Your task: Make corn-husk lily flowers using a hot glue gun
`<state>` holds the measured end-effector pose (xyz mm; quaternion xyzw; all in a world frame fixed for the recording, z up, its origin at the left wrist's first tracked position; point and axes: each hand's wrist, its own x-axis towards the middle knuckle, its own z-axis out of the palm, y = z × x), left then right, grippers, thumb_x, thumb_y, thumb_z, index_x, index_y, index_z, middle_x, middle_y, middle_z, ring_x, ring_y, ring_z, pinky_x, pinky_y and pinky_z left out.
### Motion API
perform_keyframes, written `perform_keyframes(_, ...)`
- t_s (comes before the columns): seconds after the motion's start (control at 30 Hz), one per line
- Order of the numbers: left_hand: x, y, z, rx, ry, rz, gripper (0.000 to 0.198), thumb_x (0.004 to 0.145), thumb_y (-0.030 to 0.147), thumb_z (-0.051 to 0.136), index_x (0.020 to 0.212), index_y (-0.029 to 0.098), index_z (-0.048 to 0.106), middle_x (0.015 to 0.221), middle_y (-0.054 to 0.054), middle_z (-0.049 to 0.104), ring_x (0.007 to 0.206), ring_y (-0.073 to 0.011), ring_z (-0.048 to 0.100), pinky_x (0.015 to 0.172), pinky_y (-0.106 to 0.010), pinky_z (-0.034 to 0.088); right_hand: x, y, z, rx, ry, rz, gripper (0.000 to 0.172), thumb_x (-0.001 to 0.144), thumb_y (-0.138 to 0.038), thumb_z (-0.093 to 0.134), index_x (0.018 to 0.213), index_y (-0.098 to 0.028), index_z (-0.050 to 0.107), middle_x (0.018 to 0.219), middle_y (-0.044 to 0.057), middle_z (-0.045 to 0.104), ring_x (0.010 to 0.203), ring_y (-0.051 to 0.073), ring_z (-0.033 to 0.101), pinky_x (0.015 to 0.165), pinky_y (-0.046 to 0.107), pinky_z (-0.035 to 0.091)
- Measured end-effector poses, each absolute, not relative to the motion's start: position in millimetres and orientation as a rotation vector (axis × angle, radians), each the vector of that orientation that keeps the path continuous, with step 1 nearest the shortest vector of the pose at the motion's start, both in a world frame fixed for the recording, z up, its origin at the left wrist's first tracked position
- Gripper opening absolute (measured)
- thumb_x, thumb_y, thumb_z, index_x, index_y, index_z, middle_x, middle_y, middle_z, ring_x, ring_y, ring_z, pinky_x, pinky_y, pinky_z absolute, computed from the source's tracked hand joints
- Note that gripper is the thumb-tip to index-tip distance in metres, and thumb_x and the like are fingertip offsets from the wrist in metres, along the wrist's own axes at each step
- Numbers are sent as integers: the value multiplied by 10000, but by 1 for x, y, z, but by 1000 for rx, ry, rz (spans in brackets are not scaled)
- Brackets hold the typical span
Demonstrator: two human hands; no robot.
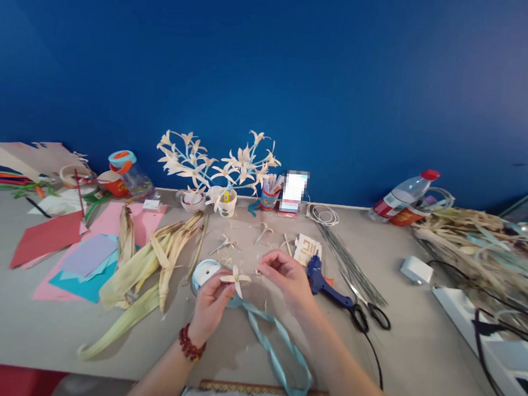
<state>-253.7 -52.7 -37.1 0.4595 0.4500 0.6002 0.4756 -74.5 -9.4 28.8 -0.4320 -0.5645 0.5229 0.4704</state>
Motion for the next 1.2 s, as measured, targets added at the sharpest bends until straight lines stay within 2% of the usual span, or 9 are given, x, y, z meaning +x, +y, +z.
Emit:
perform_keyframes(0.1, -250, -58, -29, 1204, 1034, 1435, 179, 766, 351, 706, 751, 172, 719, 840, -77, 639, 800, -202, 579, 737, -303, 478, -71, -33, 35, -984, -1189, 1393, 168, 755, -352, 739, 767, -202, 663, 735, 17, 651, 678, 153, 575, 633, 259, 453)
perform_keyframes(0.27, -245, -66, -12, 1256, 932, 1413, 147, 817, 305, 652, 825, 187, 738, 862, -84, 635, 825, -210, 566, 741, -314, 468, -67, -48, 27, -898, -1151, 1341, 100, 766, -307, 739, 767, -222, 686, 858, 33, 641, 819, 177, 582, 717, 277, 459)
perform_keyframes(0.5, -236, -67, 1, 1155, 846, 1343, 140, 796, 299, 679, 815, 175, 740, 966, -104, 636, 909, -229, 578, 764, -322, 490, -70, -58, 21, -799, -1175, 1339, 76, 783, -296, 729, 783, -227, 696, 895, 40, 628, 793, 173, 587, 687, 285, 473)
perform_keyframes(0.67, -229, -67, -3, 1010, 828, 1306, 123, 773, 286, 712, 829, 177, 725, 912, -78, 664, 853, -196, 594, 781, -315, 485, -69, -58, 16, -827, -1208, 1274, 70, 817, -297, 693, 822, -227, 688, 878, 45, 629, 834, 188, 589, 744, 308, 482)
perform_keyframes(0.8, -224, -68, -8, 795, 812, 1289, 172, 738, 330, 746, 753, 172, 681, 804, -44, 659, 769, -156, 584, 784, -308, 480, -68, -57, 14, -850, -1238, 1257, 73, 849, -297, 654, 833, -230, 680, 834, 34, 625, 802, 181, 586, 737, 304, 479)
perform_keyframes(1.0, -223, -69, -6, 727, 735, 1241, 176, 727, 322, 759, 743, 175, 664, 798, -32, 664, 809, -167, 610, 846, -345, 480, -68, -61, 18, -954, -1414, 1014, 74, 857, -272, 633, 838, -227, 688, 839, 43, 652, 812, 196, 614, 733, 306, 486)
perform_keyframes(1.2, -222, -73, -11, 788, 880, 1258, 146, 741, 278, 753, 792, 166, 673, 821, -33, 694, 823, -156, 628, 797, -274, 474, -71, -67, 21, -1019, -1560, 763, 88, 874, -207, 585, 836, -239, 657, 819, 36, 653, 808, 193, 616, 734, 309, 483)
